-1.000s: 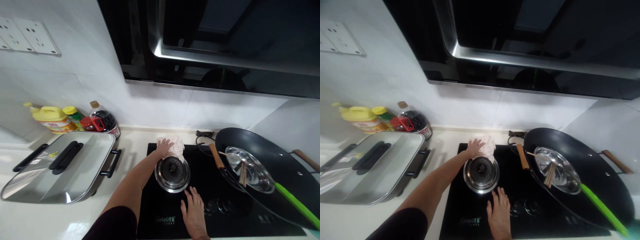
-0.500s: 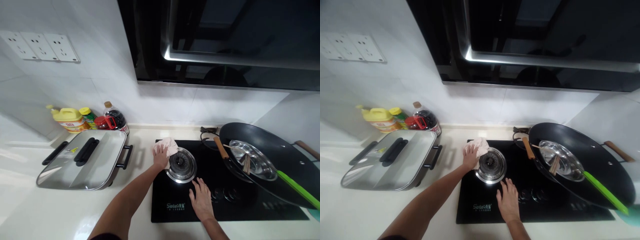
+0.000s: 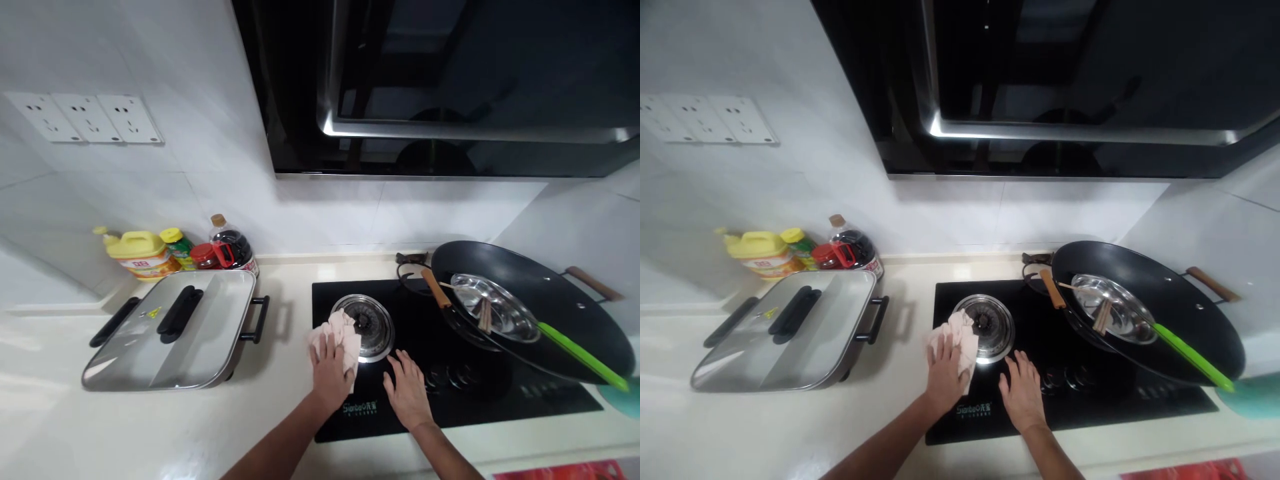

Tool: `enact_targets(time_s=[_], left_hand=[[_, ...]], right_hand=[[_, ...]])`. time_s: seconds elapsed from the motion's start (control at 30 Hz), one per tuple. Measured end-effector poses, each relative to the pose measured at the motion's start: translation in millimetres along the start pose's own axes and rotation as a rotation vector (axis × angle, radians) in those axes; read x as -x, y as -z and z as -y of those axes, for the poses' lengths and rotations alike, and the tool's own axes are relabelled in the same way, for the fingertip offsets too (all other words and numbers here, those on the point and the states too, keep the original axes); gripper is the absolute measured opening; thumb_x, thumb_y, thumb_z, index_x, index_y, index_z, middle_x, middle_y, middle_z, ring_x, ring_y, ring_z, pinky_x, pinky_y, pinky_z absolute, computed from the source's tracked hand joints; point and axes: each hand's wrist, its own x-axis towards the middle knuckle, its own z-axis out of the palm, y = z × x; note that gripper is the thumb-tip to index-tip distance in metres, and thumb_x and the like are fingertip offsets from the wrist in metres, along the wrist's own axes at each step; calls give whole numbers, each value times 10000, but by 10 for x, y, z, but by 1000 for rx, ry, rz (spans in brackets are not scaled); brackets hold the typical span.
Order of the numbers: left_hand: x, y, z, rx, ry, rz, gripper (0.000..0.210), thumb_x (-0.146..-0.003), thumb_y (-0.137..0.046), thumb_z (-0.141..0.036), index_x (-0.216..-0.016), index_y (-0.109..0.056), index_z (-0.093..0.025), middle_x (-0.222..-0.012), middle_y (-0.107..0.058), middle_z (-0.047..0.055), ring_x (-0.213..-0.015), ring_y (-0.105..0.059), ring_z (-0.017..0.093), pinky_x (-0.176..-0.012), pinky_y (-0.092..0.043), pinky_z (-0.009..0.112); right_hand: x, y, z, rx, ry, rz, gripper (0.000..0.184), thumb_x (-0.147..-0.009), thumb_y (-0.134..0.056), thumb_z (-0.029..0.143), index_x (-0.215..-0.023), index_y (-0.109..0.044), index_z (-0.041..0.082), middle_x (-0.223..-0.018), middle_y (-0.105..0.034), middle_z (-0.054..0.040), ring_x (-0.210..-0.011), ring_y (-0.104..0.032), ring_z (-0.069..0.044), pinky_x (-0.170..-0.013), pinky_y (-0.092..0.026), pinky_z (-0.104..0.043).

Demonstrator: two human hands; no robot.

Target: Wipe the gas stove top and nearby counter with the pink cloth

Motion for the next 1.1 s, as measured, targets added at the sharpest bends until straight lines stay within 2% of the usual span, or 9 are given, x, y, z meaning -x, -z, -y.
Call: enact_targets(time_s=[0.2,0.27,0.33,0.47,0.57,0.73,0.83,0.93,1.1], left_hand=[[68,163,-28,137,-124,-58,353,-845,-663,-564,-1045,-744,-285,-1305,-688,84,-1331,-542,338,-1184,-359,557],[64,135,-50,134,-143,-104,383,-850,-663,-574,-1096,-736,-290,-1336,-669,86,-1347,-528,328,-1195,-355,524],[70,48,-86,118,-135,-110,536,-861,-645,-609,-1283,-681,-281,-1496,-579,114,-1442,-449,353,-1226,-315,538],[44,-109,-175,109,-136,12,791,-888,-565,-712,-1536,-490,-263,-1693,-340,162,-1574,-247,413,-1251,-222,616],[-42,-79,-200,101,-114,38,806,-847,-606,-738,-1491,-532,-259,-1698,-317,168,-1581,-192,441,-1241,-212,640],[-81,79,-186,85,-168,-12,625,-829,-658,-670,-1286,-652,-244,-1504,-529,151,-1437,-393,390,-1135,-373,562],[101,69,-257,110,-248,2,521,-860,-626,-629,-1208,-688,-246,-1403,-600,132,-1349,-468,356,-1094,-408,546],[406,-19,-354,160,-348,76,533,-863,-614,-632,-1236,-694,-259,-1431,-608,113,-1354,-478,349,-1146,-379,568],[796,-98,-196,223,-375,159,768,-865,-573,-740,-1513,-525,-330,-1690,-363,121,-1551,-306,393,-1244,-249,644]], right_hand=[[-4,-17,-21,15,10,-8,403,-998,-473,348,-1296,-661,152,-1468,-573,-165,-1453,-445,-323,-1182,-373,-511],[-2,-24,-33,16,11,-15,399,-994,-479,348,-1293,-663,158,-1462,-577,-162,-1447,-451,-320,-1176,-380,-508],[-1,-22,-38,15,10,-18,398,-993,-479,350,-1293,-662,163,-1462,-577,-160,-1449,-450,-315,-1177,-379,-505],[4,2,-37,9,-8,-3,403,-1001,-459,356,-1302,-654,171,-1476,-568,-156,-1457,-441,-315,-1175,-378,-513],[16,16,-45,-2,-11,4,420,-1002,-455,383,-1313,-649,178,-1473,-570,-162,-1456,-439,-320,-1166,-382,-522],[37,-1,-71,4,-5,5,435,-995,-438,399,-1302,-652,177,-1470,-569,-169,-1458,-430,-322,-1158,-383,-527],[49,-16,-97,26,3,-1,450,-1003,-411,402,-1302,-645,160,-1467,-566,-177,-1452,-435,-323,-1164,-379,-528],[65,-19,-135,44,27,16,463,-1005,-396,397,-1320,-635,155,-1465,-562,-178,-1450,-432,-324,-1162,-383,-528],[89,0,-150,57,18,25,473,-994,-386,391,-1331,-624,162,-1478,-546,-174,-1459,-423,-317,-1157,-391,-519]])
